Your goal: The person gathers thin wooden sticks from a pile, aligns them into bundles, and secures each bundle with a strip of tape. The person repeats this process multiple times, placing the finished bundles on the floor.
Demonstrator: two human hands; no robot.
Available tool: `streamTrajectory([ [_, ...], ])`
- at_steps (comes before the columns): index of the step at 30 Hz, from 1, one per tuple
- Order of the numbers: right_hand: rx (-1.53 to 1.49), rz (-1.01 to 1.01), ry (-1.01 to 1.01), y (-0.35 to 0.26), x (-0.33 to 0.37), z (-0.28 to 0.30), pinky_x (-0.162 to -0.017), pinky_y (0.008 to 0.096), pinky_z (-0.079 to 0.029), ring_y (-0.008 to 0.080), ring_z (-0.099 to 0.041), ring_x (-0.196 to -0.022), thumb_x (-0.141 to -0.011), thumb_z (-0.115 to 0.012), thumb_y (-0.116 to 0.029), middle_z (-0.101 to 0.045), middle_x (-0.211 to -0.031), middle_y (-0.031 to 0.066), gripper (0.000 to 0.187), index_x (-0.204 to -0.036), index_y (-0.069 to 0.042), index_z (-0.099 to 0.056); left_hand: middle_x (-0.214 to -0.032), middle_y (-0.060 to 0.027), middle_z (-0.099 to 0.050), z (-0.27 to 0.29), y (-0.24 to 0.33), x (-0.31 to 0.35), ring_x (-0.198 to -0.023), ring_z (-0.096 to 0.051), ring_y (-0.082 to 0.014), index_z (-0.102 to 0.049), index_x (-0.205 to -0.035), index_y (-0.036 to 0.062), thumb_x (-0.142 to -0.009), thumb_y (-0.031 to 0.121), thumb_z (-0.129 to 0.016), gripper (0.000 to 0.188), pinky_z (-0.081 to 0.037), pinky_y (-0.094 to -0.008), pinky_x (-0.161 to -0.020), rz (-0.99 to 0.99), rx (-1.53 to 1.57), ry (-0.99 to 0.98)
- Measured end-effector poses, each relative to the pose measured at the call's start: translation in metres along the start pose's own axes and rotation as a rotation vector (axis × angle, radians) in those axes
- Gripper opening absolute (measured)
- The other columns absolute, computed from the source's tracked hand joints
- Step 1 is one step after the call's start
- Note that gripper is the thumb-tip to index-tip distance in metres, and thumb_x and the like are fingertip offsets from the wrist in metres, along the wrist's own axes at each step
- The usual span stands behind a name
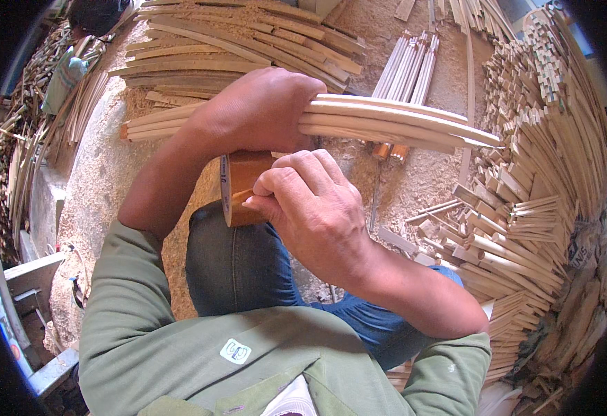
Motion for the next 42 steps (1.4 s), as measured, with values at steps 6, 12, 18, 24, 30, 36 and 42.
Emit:
streamTrajectory([
  [6, -0.002, 0.061, 0.027, -0.006, -0.008, 0.002, -0.082, 0.0455, -0.056, 0.0329, -0.066, -0.095, -0.082, -0.086, -0.008, -0.066, -0.101, 0.0102, 0.026, -0.1, -0.007, -0.067, -0.092, -0.0265, -0.077, 0.003, 0.001, 0.001, -0.092, -0.077, -0.0435, -0.078, -0.098, -0.0006, -0.071, 0.02, -0.082, 0.034, -0.062, -0.05, -0.084, 0.024, 0.021, -0.012],
  [12, -0.055, 0.132, -0.021, -0.012, -0.02, 0.0, -0.08, 0.0432, -0.054, 0.0313, -0.065, -0.093, -0.083, -0.089, -0.012, -0.067, -0.102, 0.0105, 0.025, -0.098, -0.009, -0.07, -0.09, -0.0248, -0.076, -0.002, -0.001, 0.001, -0.09, -0.075, -0.0455, -0.075, -0.098, 0.0031, -0.08, 0.019, -0.078, 0.024, -0.061, -0.0521, -0.08, -0.005, -0.022, 0.032],
  [18, 0.034, 0.261, -0.218, -0.016, -0.011, -0.007, -0.079, 0.0432, -0.054, 0.0289, -0.065, -0.093, -0.081, -0.088, -0.012, -0.066, -0.1, 0.0074, 0.026, -0.098, -0.009, -0.068, -0.091, -0.0245, -0.075, -0.01, -0.001, -0.007, -0.092, -0.075, -0.0448, -0.074, -0.099, 0.0047, -0.077, 0.018, -0.08, 0.027, -0.06, -0.0529, -0.081, -0.03, -0.006, 0.017],
  [24, -0.048, 0.144, -0.055, -0.007, -0.017, 0.012, -0.085, 0.0433, -0.056, 0.0317, -0.068, -0.099, -0.085, -0.091, -0.02, -0.07, -0.11, 0.0117, 0.04, -0.115, -0.005, -0.07, -0.093, -0.0236, -0.076, -0.003, -0.01, 0.001, -0.093, -0.074, -0.0453, -0.073, -0.102, 0.0038, -0.078, 0.025, -0.084, 0.034, -0.059, -0.0534, -0.083, 0.009, 0.014, -0.011],
  [30, -0.027, 0.087, -0.099, -0.003, -0.021, 0.001, -0.084, 0.043, -0.056, 0.0315, -0.068, -0.097, -0.083, -0.092, -0.023, -0.069, -0.105, 0.0114, 0.037, -0.112, -0.008, -0.073, -0.092, -0.0252, -0.076, -0.002, -0.008, 0.001, -0.092, -0.074, -0.047, -0.074, -0.099, 0.0023, -0.08, 0.02, -0.081, 0.027, -0.059, -0.0537, -0.083, -0.012, 0.054, 0.045],
  [36, -0.033, 0.093, -0.067, -0.007, -0.02, -0.002, -0.078, 0.042, -0.055, 0.03, -0.067, -0.09, -0.082, -0.092, -0.015, -0.069, -0.098, 0.0092, 0.028, -0.102, -0.008, -0.074, -0.092, -0.0258, -0.077, -0.001, -0.007, 0.001, -0.091, -0.076, -0.0453, -0.077, -0.098, 0.0004, -0.072, 0.024, -0.084, 0.036, -0.061, -0.0509, -0.083, -0.021, 0.023, 0.046],
  [42, -0.023, 0.131, -0.051, -0.009, -0.019, -0.006, -0.076, 0.0411, -0.055, 0.0286, -0.067, -0.089, -0.082, -0.091, -0.013, -0.069, -0.099, 0.0089, 0.025, -0.098, -0.008, -0.073, -0.093, -0.0259, -0.077, -0.003, -0.011, 0.001, -0.092, -0.076, -0.0444, -0.078, -0.099, -0.0006, -0.067, 0.025, -0.084, 0.042, -0.061, -0.0494, -0.084, 0.019, 0.027, 0.015],
])
Point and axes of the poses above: each hand's wrist, its own x-axis away from the middle knuckle, its own z-axis out of the back of the hand, y = z × x, the point moved 6 cm from there along -x, towards the middle knuckle
